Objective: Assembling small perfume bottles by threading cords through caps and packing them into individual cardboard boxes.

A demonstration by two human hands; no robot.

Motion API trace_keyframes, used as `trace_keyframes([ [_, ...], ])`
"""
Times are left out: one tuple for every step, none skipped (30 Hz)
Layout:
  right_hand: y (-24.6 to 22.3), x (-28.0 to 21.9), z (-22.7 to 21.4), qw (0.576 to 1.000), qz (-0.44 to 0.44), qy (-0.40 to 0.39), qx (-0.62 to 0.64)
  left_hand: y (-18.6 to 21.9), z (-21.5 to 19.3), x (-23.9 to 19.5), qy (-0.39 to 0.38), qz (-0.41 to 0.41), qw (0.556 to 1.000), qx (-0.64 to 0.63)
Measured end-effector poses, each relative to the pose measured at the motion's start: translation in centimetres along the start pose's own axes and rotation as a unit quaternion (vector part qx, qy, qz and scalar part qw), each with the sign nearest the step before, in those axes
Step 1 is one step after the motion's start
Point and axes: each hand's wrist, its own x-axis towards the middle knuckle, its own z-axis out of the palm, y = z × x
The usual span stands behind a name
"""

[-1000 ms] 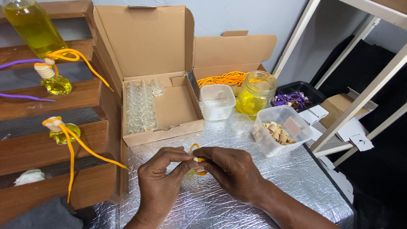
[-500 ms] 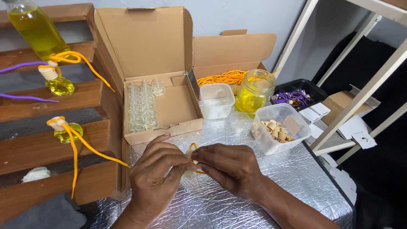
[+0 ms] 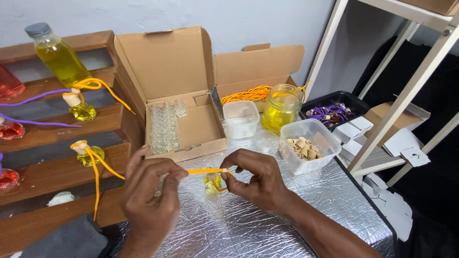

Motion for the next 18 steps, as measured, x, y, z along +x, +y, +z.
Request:
trace_keyframes([
  [0.4, -0.1, 0.0, 0.999, 0.034, 0.003, 0.009, -0.2, -0.2, 0.2, 0.026, -0.021, 0.999, 0.012],
  [0.4, 0.0, 0.0, 0.999, 0.034, 0.005, 0.009, -0.2, -0.5, 0.5, 0.026, -0.019, 0.999, 0.012],
  [0.4, 0.0, 0.0, 0.997, 0.071, -0.002, 0.045, -0.3, -0.8, 0.9, 0.026, -0.023, 0.999, 0.03],
  [0.4, 0.1, 0.0, 0.991, 0.107, -0.009, 0.081, -0.4, -1.0, 1.3, 0.026, -0.027, 0.998, 0.048],
  [0.4, 0.1, 0.1, 0.991, 0.107, -0.009, 0.081, -0.4, -1.1, 1.7, 0.026, -0.026, 0.998, 0.049],
  [0.5, 0.1, 0.2, 0.984, 0.133, -0.009, 0.116, -0.3, -1.2, 2.0, 0.014, -0.022, 0.998, 0.058],
  [0.5, 0.1, 0.4, 0.975, 0.159, -0.01, 0.153, -0.3, -1.4, 2.4, 0.001, -0.017, 0.998, 0.068],
  [0.8, 0.1, 0.4, 0.975, 0.159, -0.01, 0.154, -0.2, -1.4, 2.8, 0.001, -0.017, 0.997, 0.069],
  [1.0, -0.1, 0.6, 0.969, 0.178, -0.011, 0.169, 0.0, -1.4, 3.1, -0.006, -0.017, 0.997, 0.074],
  [1.2, -0.2, 0.8, 0.963, 0.197, -0.012, 0.184, 0.2, -1.5, 3.5, -0.013, -0.018, 0.997, 0.079],
  [1.4, -0.3, 0.8, 0.963, 0.197, -0.012, 0.186, 0.3, -1.7, 3.8, -0.014, -0.018, 0.996, 0.081],
  [1.5, -0.3, 0.8, 0.955, 0.225, -0.018, 0.192, 0.5, -1.9, 4.1, -0.02, -0.02, 0.996, 0.084],
  [1.6, -0.3, 0.8, 0.947, 0.252, -0.023, 0.196, 0.7, -2.1, 4.5, -0.026, -0.021, 0.996, 0.086],
  [1.7, -0.4, 0.8, 0.948, 0.25, -0.022, 0.197, 0.6, -2.2, 4.6, -0.026, -0.019, 0.996, 0.087],
  [1.9, -0.4, 0.8, 0.948, 0.249, -0.024, 0.197, 0.5, -2.2, 4.8, -0.024, -0.016, 0.996, 0.088],
  [2.0, -0.3, 0.7, 0.948, 0.247, -0.027, 0.198, 0.4, -2.3, 5.0, -0.021, -0.013, 0.996, 0.088],
  [2.2, -0.4, 0.7, 0.948, 0.246, -0.026, 0.198, 0.6, -2.3, 5.3, -0.021, -0.012, 0.996, 0.089],
  [2.4, -0.5, 0.8, 0.946, 0.254, -0.029, 0.199, 0.7, -2.3, 5.6, -0.02, -0.007, 0.996, 0.091],
])
